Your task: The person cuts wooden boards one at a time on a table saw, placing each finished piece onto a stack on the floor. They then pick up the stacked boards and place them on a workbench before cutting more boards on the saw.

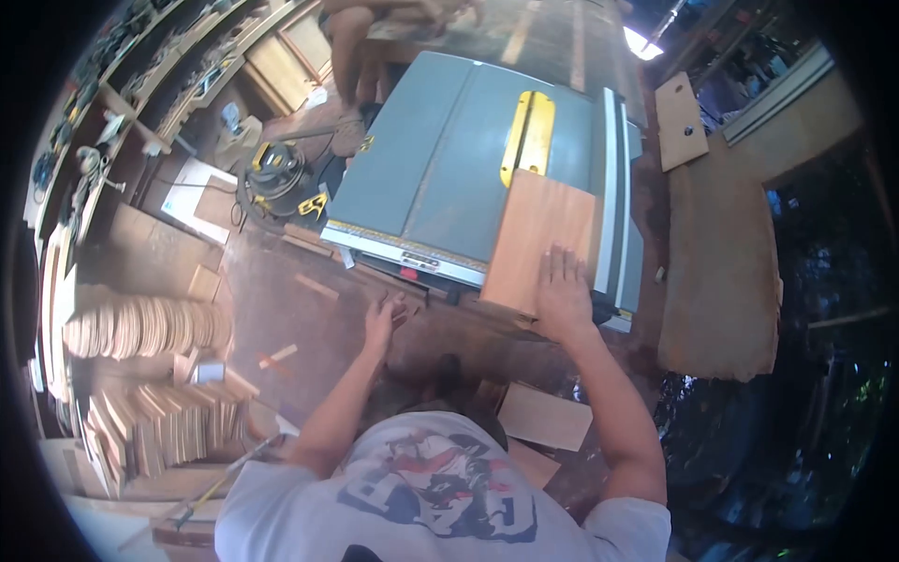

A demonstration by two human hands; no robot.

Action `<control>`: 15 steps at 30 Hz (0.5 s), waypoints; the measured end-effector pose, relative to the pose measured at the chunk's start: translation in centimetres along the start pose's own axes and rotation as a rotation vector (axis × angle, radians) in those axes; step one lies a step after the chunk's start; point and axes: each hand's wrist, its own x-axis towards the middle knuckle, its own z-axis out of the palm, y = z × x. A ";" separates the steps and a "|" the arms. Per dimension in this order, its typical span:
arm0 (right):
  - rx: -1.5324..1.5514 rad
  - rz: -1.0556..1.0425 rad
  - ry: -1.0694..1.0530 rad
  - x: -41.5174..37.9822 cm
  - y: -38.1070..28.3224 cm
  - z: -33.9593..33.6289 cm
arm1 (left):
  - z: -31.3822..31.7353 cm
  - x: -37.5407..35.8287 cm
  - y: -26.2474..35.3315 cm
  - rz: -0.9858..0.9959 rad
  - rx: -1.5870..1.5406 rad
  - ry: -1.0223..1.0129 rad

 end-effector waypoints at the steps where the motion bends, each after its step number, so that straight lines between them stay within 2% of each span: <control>1: -0.032 0.010 0.010 0.2 -0.1 0.2 | -0.8 2.3 -1.2 -0.089 -0.067 -0.058; 3: -0.023 0.008 -0.007 0.3 -0.3 0.1 | -2.0 6.7 -3.8 -0.274 -0.198 -0.200; 6: -0.005 0.006 0.010 -0.2 -1.0 0.5 | 1.0 7.5 -1.9 -0.322 -0.485 -0.010; 11: -0.009 0.001 0.061 -2.4 -2.2 1.2 | 1.1 10.8 -1.5 -0.417 -0.653 -0.048; 15: 0.009 0.023 0.009 -2.4 -2.4 0.3 | 0.6 12.0 -2.0 -0.481 -0.685 -0.061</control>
